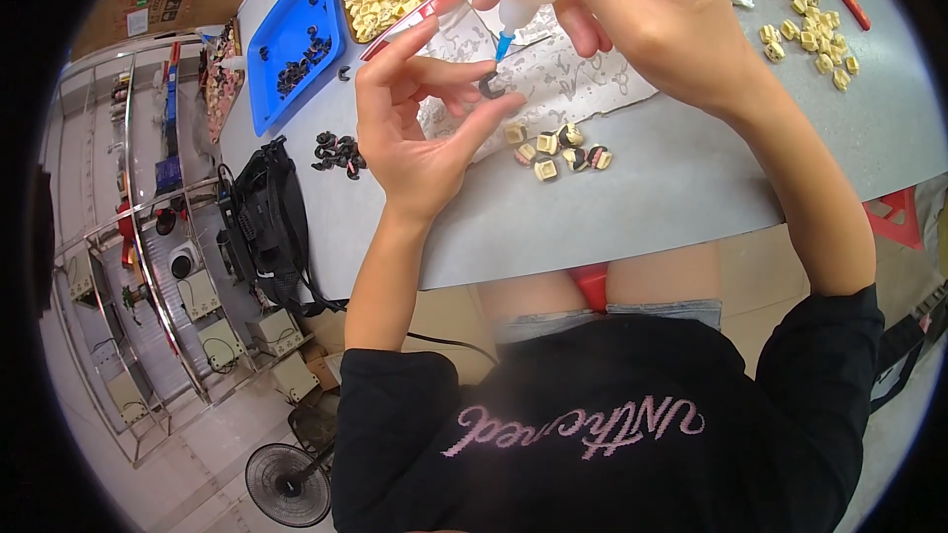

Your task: Applying glue to small black plastic components and attaching them to gold-colored toy parts at a factory workbench.

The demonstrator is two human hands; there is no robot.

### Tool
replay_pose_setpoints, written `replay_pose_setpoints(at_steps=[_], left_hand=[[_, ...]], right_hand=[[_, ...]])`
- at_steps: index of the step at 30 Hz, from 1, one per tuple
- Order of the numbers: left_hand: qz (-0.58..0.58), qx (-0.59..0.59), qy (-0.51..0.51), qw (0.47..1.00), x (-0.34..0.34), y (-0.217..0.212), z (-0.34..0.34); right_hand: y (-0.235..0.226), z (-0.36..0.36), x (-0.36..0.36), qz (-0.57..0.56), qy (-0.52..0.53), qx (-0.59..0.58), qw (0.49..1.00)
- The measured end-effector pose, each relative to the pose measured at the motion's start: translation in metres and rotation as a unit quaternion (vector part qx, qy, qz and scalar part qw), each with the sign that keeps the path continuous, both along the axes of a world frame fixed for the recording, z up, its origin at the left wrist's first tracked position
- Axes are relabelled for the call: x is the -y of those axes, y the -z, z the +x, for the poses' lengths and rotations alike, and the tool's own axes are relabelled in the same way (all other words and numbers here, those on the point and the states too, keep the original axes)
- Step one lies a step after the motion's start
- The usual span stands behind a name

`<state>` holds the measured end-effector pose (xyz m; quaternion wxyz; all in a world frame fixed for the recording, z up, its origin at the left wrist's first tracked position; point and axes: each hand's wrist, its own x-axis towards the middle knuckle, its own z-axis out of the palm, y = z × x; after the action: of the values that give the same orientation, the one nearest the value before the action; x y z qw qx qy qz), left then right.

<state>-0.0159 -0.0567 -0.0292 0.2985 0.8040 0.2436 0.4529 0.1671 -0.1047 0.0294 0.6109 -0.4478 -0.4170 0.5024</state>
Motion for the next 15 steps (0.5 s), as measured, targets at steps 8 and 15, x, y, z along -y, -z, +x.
replay_pose_setpoints(at_steps=[8, 15], left_hand=[[-0.001, 0.0, 0.004, 1.0, 0.0001, 0.0004, 0.0008], [0.001, -0.001, 0.004, 1.0, 0.0005, 0.0008, 0.0008]], right_hand=[[-0.0007, -0.0057, 0.0013, -0.017, -0.003, -0.039, 0.999], [-0.0096, 0.0012, -0.0038, -0.05, -0.003, 0.025, 0.998]])
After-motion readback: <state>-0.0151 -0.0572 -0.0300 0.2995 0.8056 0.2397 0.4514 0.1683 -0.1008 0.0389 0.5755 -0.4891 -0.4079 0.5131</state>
